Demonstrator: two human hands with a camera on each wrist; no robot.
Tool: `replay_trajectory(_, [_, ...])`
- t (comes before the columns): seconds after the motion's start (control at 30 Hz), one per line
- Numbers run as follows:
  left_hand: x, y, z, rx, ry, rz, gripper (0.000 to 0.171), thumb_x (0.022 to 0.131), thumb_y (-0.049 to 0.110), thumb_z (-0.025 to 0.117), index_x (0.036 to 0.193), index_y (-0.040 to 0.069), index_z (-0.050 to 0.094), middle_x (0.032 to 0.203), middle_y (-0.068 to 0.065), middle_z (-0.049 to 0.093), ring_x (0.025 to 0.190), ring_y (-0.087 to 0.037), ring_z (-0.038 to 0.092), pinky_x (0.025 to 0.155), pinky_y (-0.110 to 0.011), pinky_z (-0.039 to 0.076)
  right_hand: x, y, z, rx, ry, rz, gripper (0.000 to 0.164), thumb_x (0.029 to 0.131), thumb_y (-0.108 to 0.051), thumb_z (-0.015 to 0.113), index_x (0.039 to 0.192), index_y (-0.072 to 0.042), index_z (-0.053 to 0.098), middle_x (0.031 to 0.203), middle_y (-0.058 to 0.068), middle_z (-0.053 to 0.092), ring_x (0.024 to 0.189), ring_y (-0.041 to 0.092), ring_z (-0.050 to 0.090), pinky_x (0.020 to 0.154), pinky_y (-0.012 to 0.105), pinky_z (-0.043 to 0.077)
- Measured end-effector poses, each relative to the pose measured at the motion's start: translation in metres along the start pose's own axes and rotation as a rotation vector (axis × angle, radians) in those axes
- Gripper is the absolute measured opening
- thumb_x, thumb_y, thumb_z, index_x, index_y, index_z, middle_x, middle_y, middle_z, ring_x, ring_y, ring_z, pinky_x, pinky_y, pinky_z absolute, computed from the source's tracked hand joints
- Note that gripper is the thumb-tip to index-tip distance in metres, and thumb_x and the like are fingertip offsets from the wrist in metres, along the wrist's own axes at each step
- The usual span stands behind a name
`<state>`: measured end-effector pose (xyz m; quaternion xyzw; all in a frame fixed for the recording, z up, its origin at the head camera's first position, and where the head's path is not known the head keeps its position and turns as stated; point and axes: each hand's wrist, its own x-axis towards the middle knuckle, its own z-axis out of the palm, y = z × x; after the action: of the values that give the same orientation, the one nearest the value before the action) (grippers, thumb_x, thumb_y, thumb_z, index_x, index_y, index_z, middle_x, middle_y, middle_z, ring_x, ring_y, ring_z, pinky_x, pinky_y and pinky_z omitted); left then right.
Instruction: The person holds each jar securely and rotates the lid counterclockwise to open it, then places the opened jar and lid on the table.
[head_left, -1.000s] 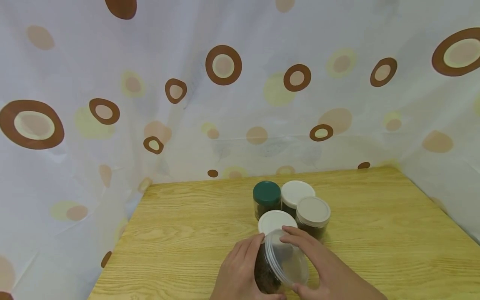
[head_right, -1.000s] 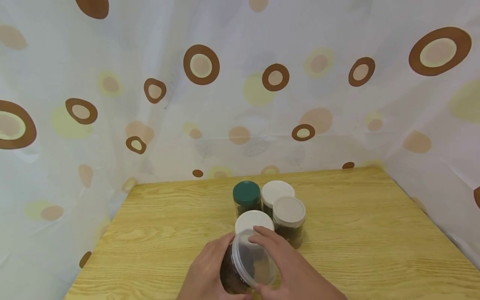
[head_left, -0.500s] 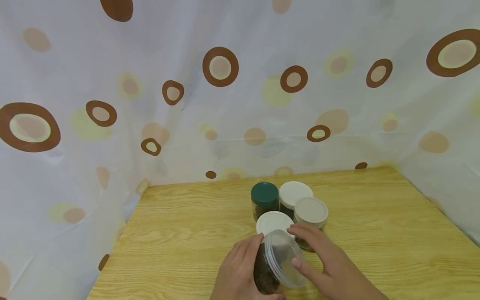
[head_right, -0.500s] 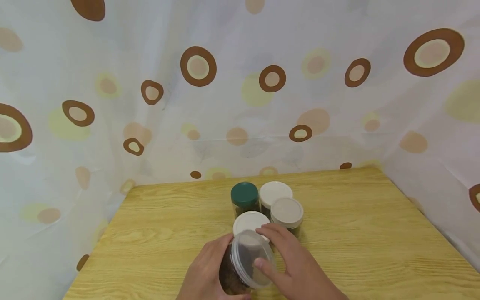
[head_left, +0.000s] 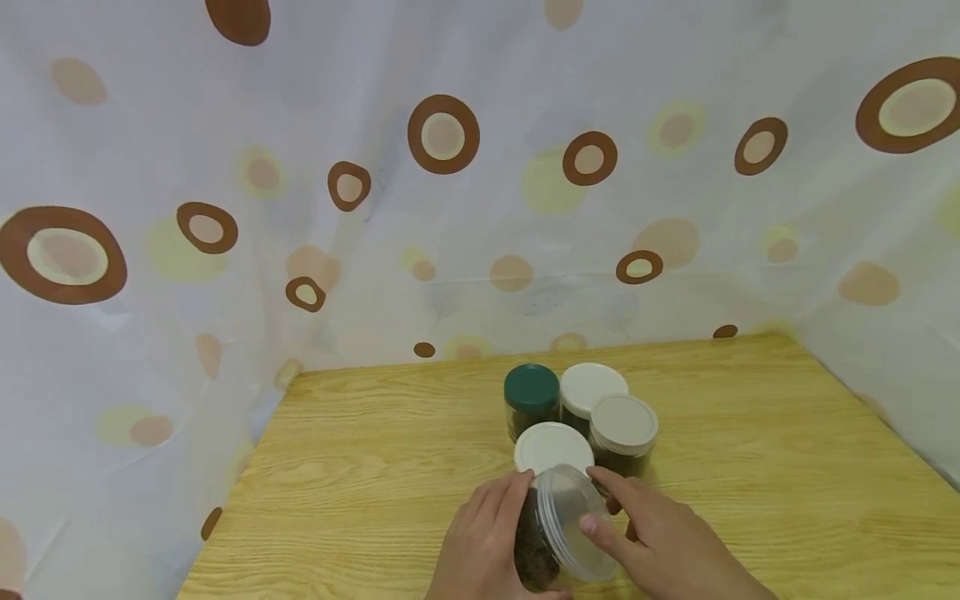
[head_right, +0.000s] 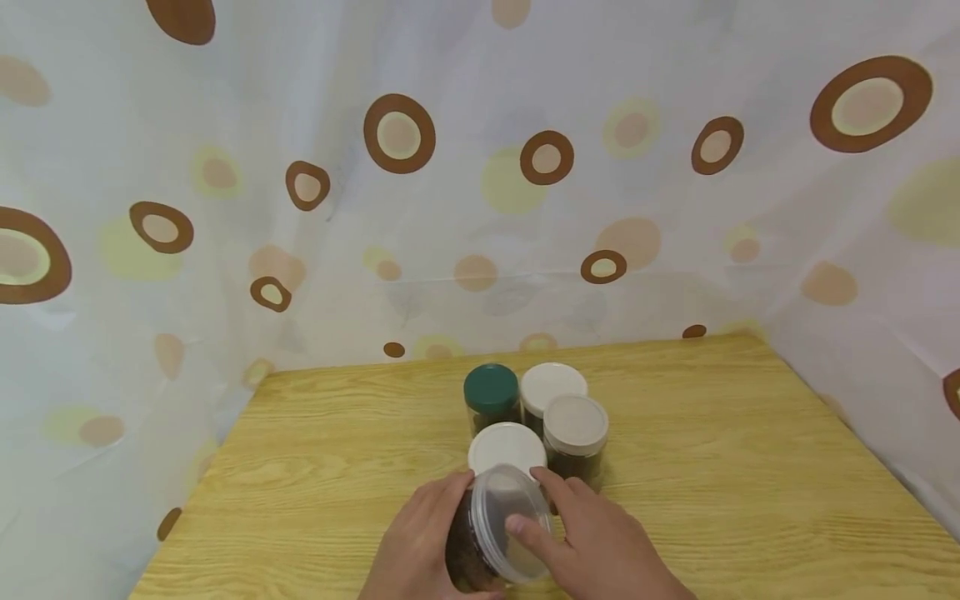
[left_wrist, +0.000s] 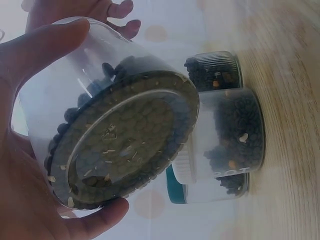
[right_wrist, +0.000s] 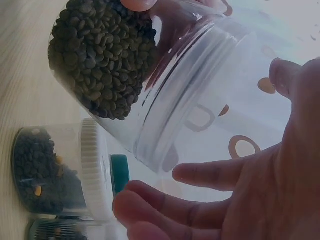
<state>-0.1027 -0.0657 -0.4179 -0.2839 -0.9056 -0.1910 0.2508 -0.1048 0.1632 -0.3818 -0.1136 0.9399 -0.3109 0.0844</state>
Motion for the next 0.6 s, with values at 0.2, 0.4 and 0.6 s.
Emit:
replay_trajectory(0.2, [-0.0005,-0.0008,0.0008,0.026,-0.005,-0.010,0.110,0.055,0.070,0.084,0.141,0.012,0.048,0.121,-0.002,0.068,0.107,-0.017,0.066,0.078,-0.035,0.059,0.0049,-0.0063,0.0010,0.008,0.003,0.045,0.057,0.100,-0.053,0.048,0.145,-0.018,0.051,0.104,-0.005,0.067,0.087,0.012,0.062,0.070,0.036,0.051])
replay_trajectory(0.4, [-0.0001,-0.0016,0.0021,0.083,0.037,0.040,0.113,0.050,0.072,0.085,0.139,0.011,0.052,0.122,-0.002,0.067,0.106,-0.016,0.066,0.079,-0.032,0.058,0.0087,-0.0099,0.0018,0.000,-0.010,0.087,0.059,0.099,-0.057,0.047,0.142,-0.018,0.053,0.103,-0.005,0.068,0.088,0.013,0.063,0.072,0.039,0.052])
replay_trajectory(0.6, [-0.0028,-0.0023,0.0042,0.113,0.033,0.055,0.109,0.055,0.076,0.081,0.138,0.012,0.053,0.122,0.000,0.066,0.106,-0.016,0.066,0.077,-0.032,0.058,0.0051,-0.0020,0.0029,-0.009,-0.092,-0.012,0.082,0.091,-0.063,0.057,0.151,-0.010,0.040,0.137,0.011,0.059,0.114,0.027,0.064,0.087,0.051,0.054])
